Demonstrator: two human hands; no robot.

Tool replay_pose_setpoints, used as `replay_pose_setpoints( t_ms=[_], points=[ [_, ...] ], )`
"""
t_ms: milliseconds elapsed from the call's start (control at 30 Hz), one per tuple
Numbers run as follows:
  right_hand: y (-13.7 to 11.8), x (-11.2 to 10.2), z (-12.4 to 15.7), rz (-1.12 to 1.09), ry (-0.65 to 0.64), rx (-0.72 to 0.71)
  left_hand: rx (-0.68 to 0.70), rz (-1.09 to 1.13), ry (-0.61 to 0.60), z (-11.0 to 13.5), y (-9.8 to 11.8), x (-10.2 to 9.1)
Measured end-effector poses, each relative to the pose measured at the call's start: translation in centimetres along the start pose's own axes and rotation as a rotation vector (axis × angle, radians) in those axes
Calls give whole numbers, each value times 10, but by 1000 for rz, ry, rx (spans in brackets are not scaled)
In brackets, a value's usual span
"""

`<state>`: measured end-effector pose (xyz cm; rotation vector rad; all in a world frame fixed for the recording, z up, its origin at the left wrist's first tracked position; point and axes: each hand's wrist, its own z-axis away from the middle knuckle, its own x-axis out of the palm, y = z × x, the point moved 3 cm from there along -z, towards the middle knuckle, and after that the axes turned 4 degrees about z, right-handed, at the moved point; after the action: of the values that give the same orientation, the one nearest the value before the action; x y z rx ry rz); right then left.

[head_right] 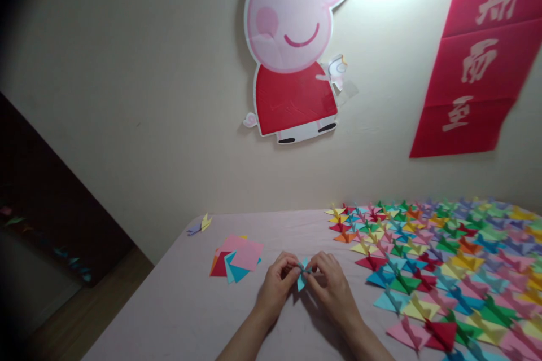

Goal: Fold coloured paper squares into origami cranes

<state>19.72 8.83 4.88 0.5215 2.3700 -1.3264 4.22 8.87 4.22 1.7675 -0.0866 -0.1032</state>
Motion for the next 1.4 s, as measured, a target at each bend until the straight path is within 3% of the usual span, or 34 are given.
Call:
replay_pose_setpoints(
  t_ms=[233, 433, 600, 1033, 1400],
  points=[
    [2, -3, 0, -4, 35, -41, 20, 16, 1, -1, -3, 0],
    [24, -7, -2, -25, 144, 167, 34, 35, -43, -2, -5, 1],
    [21, -1, -3, 4, 41, 139, 31, 7, -70, -1, -3, 2],
    [3, -7, -2, 12, 49, 21, 1, -19, -98, 1, 1, 2],
    [17, 1, 2, -120, 26, 177, -90, 75, -114, 3, -8, 5]
  ],
)
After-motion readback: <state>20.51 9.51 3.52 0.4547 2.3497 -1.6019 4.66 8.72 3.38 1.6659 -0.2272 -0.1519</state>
